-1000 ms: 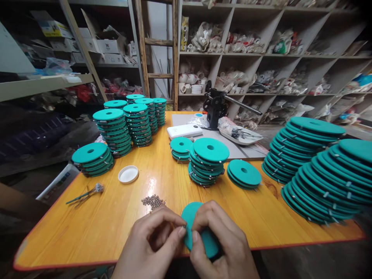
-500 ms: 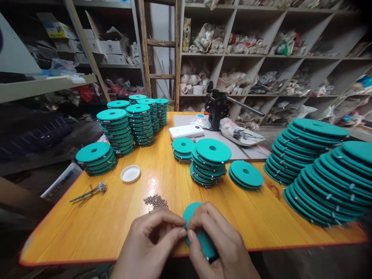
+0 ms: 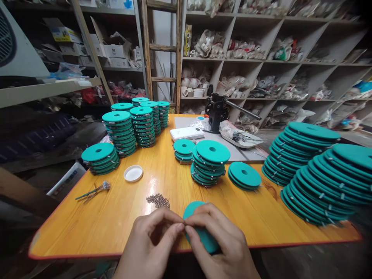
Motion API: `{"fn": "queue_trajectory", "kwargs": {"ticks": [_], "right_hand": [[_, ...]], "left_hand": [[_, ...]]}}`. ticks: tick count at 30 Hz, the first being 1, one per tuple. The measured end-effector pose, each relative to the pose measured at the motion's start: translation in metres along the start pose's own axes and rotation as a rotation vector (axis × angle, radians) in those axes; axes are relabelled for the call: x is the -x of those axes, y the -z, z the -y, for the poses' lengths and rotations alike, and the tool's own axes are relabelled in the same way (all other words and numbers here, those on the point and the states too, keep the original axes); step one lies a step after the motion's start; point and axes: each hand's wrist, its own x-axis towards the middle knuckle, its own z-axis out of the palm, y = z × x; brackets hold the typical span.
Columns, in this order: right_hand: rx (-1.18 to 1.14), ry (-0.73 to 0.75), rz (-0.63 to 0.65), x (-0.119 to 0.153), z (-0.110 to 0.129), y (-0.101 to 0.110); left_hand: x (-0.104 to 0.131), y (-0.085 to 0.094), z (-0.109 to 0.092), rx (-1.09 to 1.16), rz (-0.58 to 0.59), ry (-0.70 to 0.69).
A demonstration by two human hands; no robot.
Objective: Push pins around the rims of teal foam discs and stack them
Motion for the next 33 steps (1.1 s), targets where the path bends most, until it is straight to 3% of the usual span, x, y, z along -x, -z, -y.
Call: {"fn": "queue_trajectory", "kwargs": {"ticks": [4, 11, 18, 25, 29, 33], "right_hand": [[0.021, 0.009, -0.023, 0.001, -0.001, -0.004], [0.043, -0.006, -0.023, -0.001, 0.0, -0.004], [0.05, -0.006, 0.018, 0.001, 0.001, -0.001], [0.219, 0.083, 0.002, 0.0, 0.001, -0.004], [0.321, 0.112, 0.022, 0.011, -0.003, 0.016], [0.62, 0.091, 0.119, 0.037, -0.014, 0.041]], "left_hand": [[0.002, -0.001, 0.003, -0.018, 0.017, -0.03], [0.003, -0.004, 0.008, -0.139, -0.054, -0.221], [0.004, -0.004, 0.01, -0.19, -0.054, -0.243], [0.007, -0.005, 0.017, -0.361, -0.115, -0.361], [0.009, -0.002, 0.016, -0.487, -0.081, -0.474], [0.012, 0.003, 0.014, -0.614, -0.033, -0.541]]}}
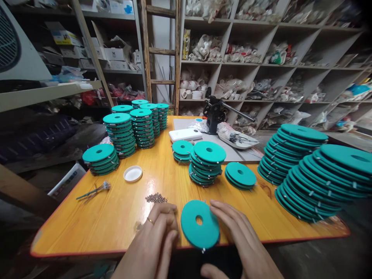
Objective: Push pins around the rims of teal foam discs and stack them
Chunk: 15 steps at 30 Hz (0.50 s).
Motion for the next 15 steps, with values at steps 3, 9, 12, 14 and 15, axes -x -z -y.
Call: {"fn": "queue_trajectory", "kwargs": {"ticks": [3, 9, 12, 14, 15], "right_hand": [[0.098, -0.024, 0.005, 0.015, -0.004, -0.005], [-0.098, -0.178, -0.101, 0.006, 0.003, -0.011], [-0.172, -0.127, -0.132, -0.005, 0.001, -0.004], [-0.203, -0.059, -0.119, -0.012, 0.0, 0.002], [-0.217, -0.033, -0.104, -0.015, -0.001, 0.004]], "left_hand": [[0.001, 0.0, 0.002, -0.007, 0.037, -0.06], [-0.006, -0.002, 0.002, -0.1, -0.004, -0.296], [-0.011, -0.003, -0.001, -0.085, 0.035, -0.33], [-0.015, -0.003, -0.003, -0.088, 0.057, -0.352], [-0.018, -0.003, -0.004, -0.093, 0.062, -0.362]]}}
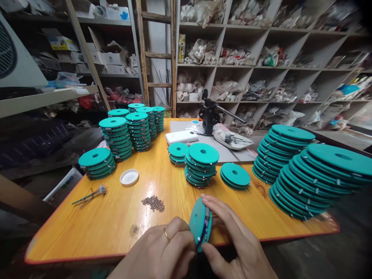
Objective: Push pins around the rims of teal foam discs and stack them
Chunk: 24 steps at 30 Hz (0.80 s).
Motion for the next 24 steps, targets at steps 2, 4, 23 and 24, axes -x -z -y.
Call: {"fn": "queue_trajectory", "kwargs": {"ticks": [2, 4, 23, 24], "right_hand": [[-0.027, 0.03, 0.021, -0.007, 0.0, 0.004], [-0.051, 0.042, 0.039, -0.012, -0.001, 0.007], [0.075, 0.274, 0.178, -0.038, 0.0, 0.036], [0.121, 0.309, 0.172, -0.042, 0.001, 0.039]], "left_hand": [[-0.007, 0.002, 0.002, 0.005, -0.014, -0.031], [-0.014, 0.004, 0.004, 0.025, -0.061, -0.062], [-0.026, -0.032, -0.004, 0.473, -0.268, 0.242], [-0.026, -0.033, -0.005, 0.482, -0.264, 0.25]]}}
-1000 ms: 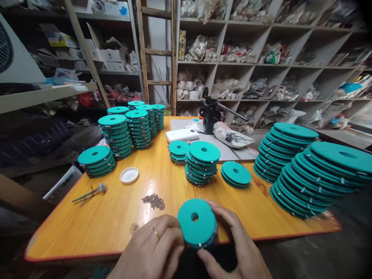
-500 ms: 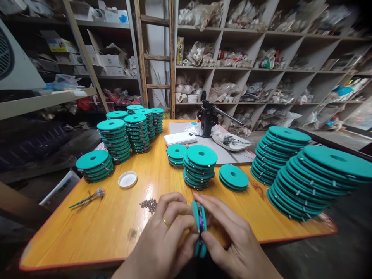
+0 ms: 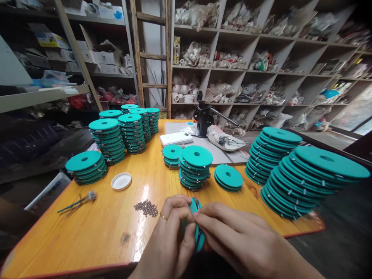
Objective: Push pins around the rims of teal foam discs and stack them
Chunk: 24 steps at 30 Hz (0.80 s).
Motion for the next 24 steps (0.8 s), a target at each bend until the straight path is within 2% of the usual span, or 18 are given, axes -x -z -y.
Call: {"fn": "queue_trajectory", "kwargs": {"ticks": [6, 10, 14, 20, 24], "right_hand": [[0.219, 0.178, -0.08, -0.018, 0.003, 0.006], [0.173, 0.118, -0.164, -0.015, 0.005, 0.001], [0.078, 0.071, -0.152, -0.012, 0.007, 0.002], [0.126, 0.101, -0.201, -0.009, 0.006, -0.001], [0.167, 0.094, -0.181, -0.008, 0.008, -0.001]], "left_hand": [[0.001, -0.001, 0.001, 0.061, 0.006, 0.073], [0.001, 0.0, 0.001, 0.068, -0.016, 0.069], [0.0, 0.002, 0.001, 0.084, -0.03, 0.066], [-0.002, 0.002, 0.0, 0.082, -0.012, 0.084], [-0.003, 0.001, -0.001, 0.072, -0.016, 0.077]]}}
